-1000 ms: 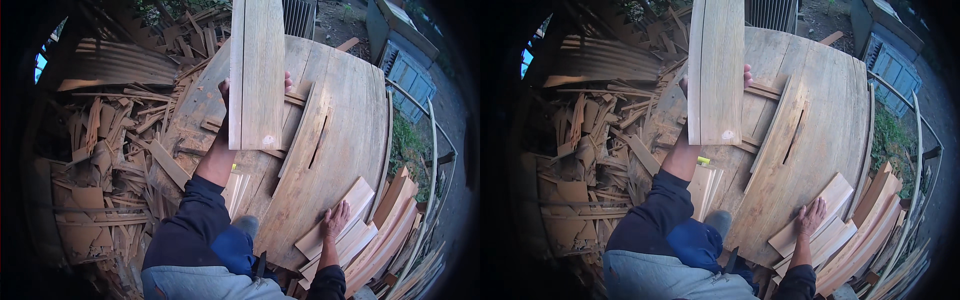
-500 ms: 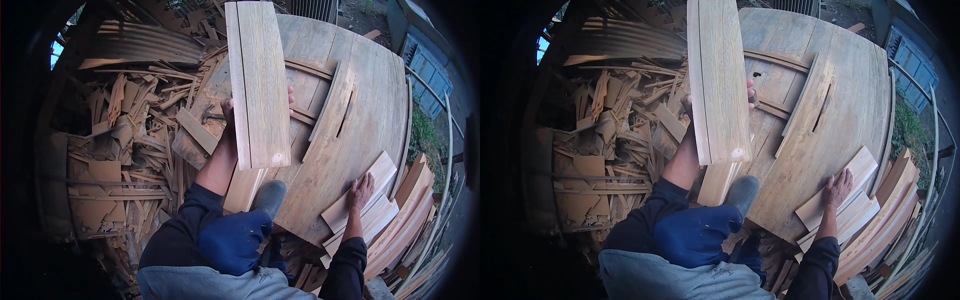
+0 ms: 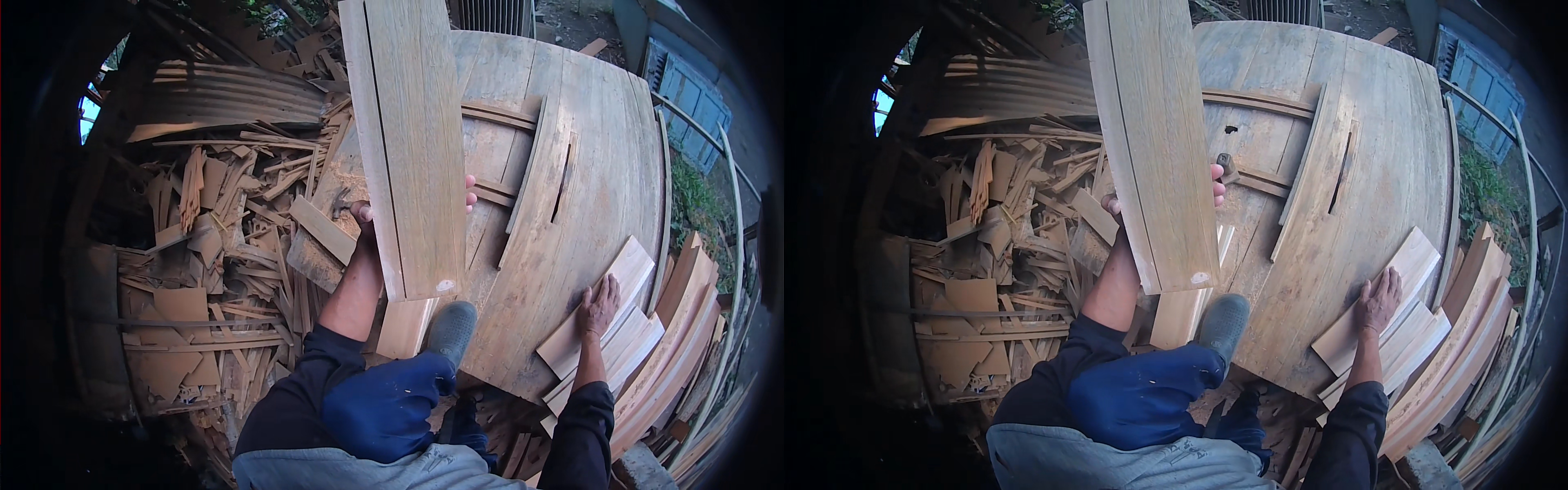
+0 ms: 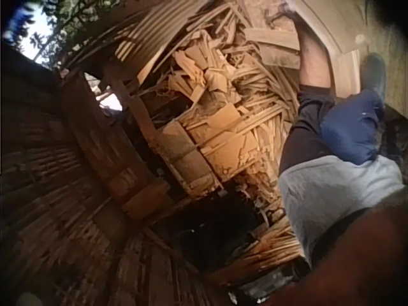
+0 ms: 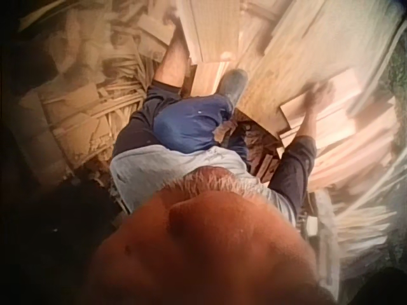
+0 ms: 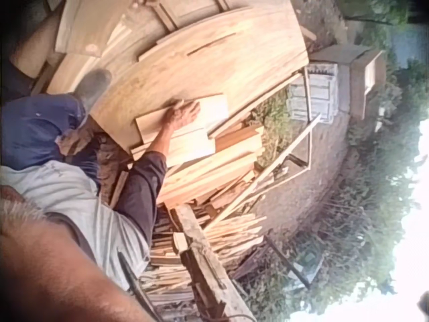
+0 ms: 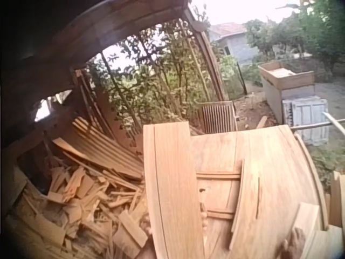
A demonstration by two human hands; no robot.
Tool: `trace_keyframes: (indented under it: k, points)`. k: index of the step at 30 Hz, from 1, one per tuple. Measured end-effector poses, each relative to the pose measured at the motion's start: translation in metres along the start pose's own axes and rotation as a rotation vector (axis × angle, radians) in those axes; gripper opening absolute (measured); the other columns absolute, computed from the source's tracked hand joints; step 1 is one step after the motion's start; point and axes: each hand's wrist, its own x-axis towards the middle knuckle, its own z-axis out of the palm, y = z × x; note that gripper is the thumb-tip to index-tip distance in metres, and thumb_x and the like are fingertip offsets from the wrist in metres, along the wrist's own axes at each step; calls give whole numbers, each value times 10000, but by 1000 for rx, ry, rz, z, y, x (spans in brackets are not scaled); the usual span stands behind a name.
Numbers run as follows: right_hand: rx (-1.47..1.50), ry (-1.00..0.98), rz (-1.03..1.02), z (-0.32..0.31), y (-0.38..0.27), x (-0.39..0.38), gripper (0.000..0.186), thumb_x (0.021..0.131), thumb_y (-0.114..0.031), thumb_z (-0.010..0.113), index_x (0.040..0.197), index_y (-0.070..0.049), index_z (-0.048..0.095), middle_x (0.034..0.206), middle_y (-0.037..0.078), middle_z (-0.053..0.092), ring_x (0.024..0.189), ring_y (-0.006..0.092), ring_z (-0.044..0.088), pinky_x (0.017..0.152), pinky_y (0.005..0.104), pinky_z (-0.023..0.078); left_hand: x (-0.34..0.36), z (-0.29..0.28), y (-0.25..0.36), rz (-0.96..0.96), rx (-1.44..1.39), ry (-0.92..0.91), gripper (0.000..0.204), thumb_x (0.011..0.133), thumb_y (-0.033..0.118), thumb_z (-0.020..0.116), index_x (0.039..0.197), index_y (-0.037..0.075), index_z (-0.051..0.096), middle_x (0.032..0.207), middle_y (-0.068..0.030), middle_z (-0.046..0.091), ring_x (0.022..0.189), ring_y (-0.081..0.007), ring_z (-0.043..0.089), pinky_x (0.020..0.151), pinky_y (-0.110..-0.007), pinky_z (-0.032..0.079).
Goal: The person shapes wood planks using a table saw. The person places a wood plank against a guide on a table saw, moves the plank across the saw blade, and repeats this for multiple planks.
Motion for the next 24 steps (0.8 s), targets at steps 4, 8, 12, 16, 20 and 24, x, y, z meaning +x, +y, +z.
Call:
trace_keyframes:
  k: [4, 8, 12, 16, 20, 24]
  points:
    - [14, 4, 6, 2, -2, -2, 622, 894, -240, 707, 1444, -12, 527, 1539, 164, 494, 1474, 342, 393, 1241, 454, 279, 0, -5, 1, -41, 27, -22, 1433, 469, 623, 889, 1582, -31, 268, 1468, -394, 447, 1267, -510, 586, 1116, -570, 486]
    - [16, 8, 5, 8, -2, -7, 613, 883, -248, 720, 1429, -29, 545, 1530, 162, 503, 1471, 341, 397, 1241, 460, 282, 0, -4, -4, -89, 52, -25, 1437, 471, 633, 891, 1582, -34, 270, 1471, -386, 448, 1277, -506, 580, 1110, -569, 489]
    - [17, 106, -71, 6, 37, -2, 603, 880, -249, 730, 1420, -42, 560, 1495, 166, 537, 1435, 353, 442, 1215, 478, 319, 13, 10, -42, -99, 42, -186, 1324, 575, 613, 850, 1593, -8, 274, 1446, -331, 502, 1324, -472, 549, 1074, -556, 497]
    - [491, 158, 91, -16, -26, -19, 603, 918, -271, 724, 1433, -14, 544, 1443, 205, 572, 1363, 339, 527, 1164, 452, 383, 3, 22, -65, -251, 148, -195, 1287, 585, 501, 874, 1592, -23, 269, 1466, -345, 482, 1359, -465, 527, 1134, -538, 452]
    - [1254, -92, 69, -119, -146, -88, 805, 958, -485, 682, 1558, -17, 419, 1455, 202, 572, 1386, 322, 524, 1166, 466, 387, -30, 4, -122, -528, 331, -93, 1275, 577, 351, 901, 1610, -7, 245, 1446, -240, 550, 1387, -363, 525, 1194, -444, 381]
    - [1285, -123, 251, -153, -198, -138, 835, 964, -430, 703, 1576, 15, 352, 1457, 235, 539, 1382, 293, 508, 1130, 423, 427, -54, 53, -198, -491, 738, -43, 1278, 680, 285, 934, 1655, 71, 135, 1489, -229, 433, 1386, -364, 459, 1187, -443, 373]
